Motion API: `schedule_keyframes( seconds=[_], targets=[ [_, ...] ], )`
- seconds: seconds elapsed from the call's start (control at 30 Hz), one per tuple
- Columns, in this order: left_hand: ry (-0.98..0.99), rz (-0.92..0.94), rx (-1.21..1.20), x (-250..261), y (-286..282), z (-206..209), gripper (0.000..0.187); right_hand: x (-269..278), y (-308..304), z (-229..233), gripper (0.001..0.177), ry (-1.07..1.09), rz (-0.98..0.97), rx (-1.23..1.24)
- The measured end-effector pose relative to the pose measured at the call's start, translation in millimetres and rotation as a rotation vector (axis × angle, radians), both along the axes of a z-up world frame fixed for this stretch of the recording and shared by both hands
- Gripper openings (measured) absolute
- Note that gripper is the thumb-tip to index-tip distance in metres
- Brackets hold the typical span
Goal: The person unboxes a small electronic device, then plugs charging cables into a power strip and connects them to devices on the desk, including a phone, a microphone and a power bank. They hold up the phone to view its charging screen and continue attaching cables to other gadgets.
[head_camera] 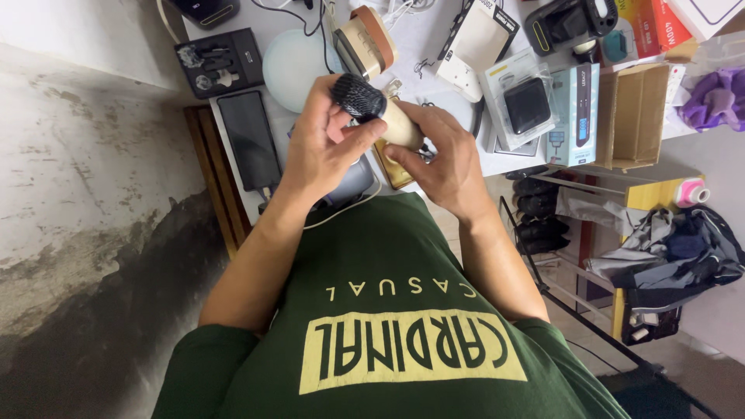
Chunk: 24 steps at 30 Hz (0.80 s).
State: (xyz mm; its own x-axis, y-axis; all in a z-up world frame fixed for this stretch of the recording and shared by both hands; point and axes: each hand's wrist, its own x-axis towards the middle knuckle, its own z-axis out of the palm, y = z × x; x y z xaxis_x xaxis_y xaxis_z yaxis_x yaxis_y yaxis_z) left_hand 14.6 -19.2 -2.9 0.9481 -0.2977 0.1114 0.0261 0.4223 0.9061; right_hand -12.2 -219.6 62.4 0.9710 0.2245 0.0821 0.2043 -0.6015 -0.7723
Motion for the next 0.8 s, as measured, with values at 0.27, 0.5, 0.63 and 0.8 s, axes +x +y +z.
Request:
schedule_keyframes(
  seconds=[0.27, 0.5, 0.63, 0.8],
  targets=[
    [-0.089, 0.108, 0.384, -1, 7, 0, 0.041, -9, -33, -82, 0.033, 0.438, -0.397, 0.520],
    [-0.112, 0.161, 0.473, -8, 7, -7, 0.022, -15, -43, -158, 0.036, 0.436, -0.532, 0.135],
    [-0.138, 0.159, 0.494, -10, 5, -7, 0.018, -23, -38, -175, 0.039, 0.193, -0.391, -0.104],
    [-0.142, 0.156, 0.521, -12, 6, -5, 0.018, -34, -32, -181, 0.038, 0.184, -0.386, -0.260]
  ],
)
